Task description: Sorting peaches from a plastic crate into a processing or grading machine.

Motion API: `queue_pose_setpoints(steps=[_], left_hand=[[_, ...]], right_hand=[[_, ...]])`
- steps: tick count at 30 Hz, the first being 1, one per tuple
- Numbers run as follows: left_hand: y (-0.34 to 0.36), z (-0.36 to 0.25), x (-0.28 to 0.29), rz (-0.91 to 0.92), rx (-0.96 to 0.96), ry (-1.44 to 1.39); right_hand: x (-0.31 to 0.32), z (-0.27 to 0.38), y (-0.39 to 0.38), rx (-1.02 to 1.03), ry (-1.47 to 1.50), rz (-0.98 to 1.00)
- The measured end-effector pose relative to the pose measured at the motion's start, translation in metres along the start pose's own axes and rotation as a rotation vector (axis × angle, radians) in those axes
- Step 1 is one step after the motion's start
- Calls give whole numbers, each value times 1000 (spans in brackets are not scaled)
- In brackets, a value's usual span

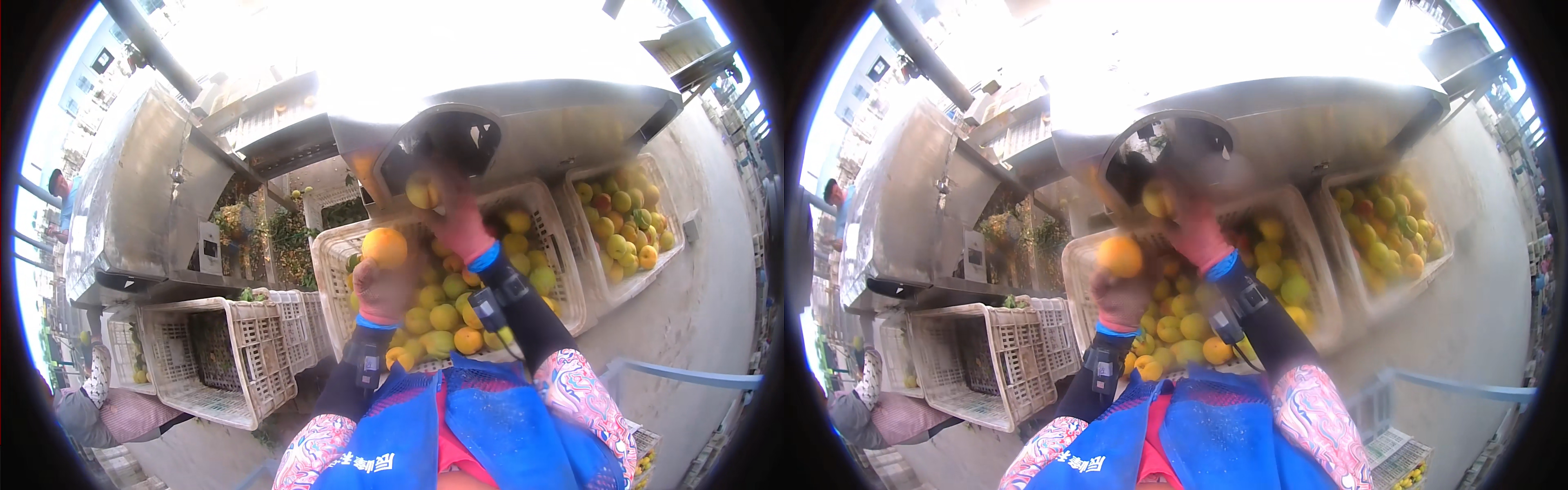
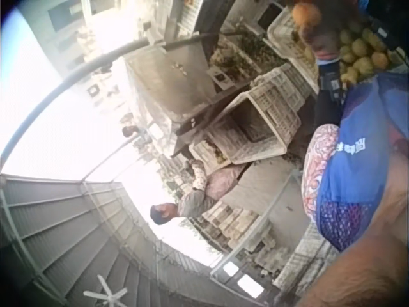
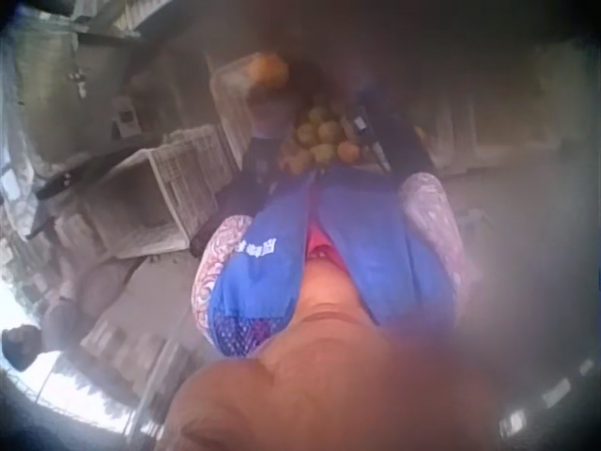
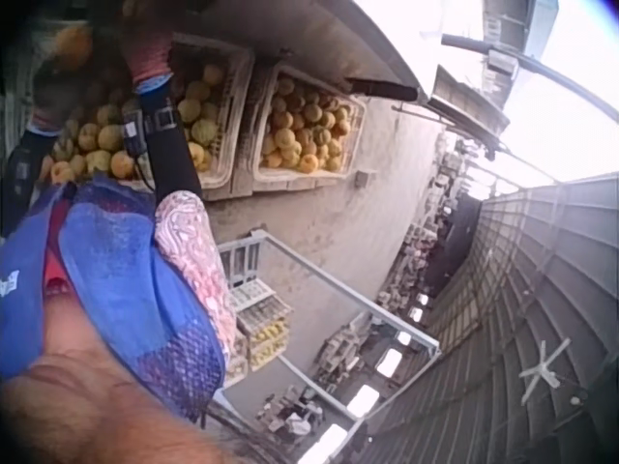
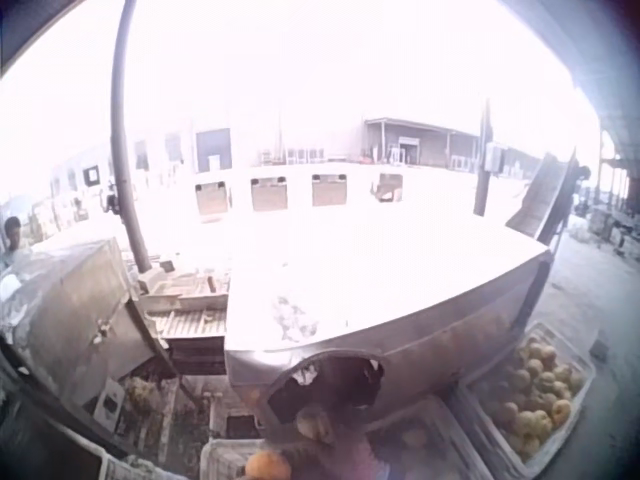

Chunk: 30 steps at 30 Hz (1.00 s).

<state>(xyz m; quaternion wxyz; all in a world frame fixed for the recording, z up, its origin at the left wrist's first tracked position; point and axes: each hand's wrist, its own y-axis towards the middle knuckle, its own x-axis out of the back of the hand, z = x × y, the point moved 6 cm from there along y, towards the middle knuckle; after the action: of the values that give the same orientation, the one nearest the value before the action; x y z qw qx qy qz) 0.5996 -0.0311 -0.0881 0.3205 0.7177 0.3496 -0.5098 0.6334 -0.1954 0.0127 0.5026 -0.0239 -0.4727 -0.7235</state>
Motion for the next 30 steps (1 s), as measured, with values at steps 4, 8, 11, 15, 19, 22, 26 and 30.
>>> queue_pose_setpoints(steps=[4,8,11,15,19,22,26,30], left_hand=[[-8,-10,5,90,26,-111],[-9,-11,14,-270,-48,670],[-6,-6,4,-347,46,440],[8,-7,-6,-360,135,-41],[16,2,-26,-472,99,-42],[18,10,-23,-410,105,93],[11,14,0,-229,130,432],[13,19,-3,-19,74,859]], right_hand=[[-5,5,4,-86,-81,52],[-24,-10,3,-29,-386,7],[-51,-37,19,-158,-770,251],[-7,13,36,-220,-242,-47],[-14,52,-17,-71,44,134],[-15,49,-27,-223,27,114],[-8,25,-24,-185,-131,20],[-6,-7,-6,-195,-215,13]])
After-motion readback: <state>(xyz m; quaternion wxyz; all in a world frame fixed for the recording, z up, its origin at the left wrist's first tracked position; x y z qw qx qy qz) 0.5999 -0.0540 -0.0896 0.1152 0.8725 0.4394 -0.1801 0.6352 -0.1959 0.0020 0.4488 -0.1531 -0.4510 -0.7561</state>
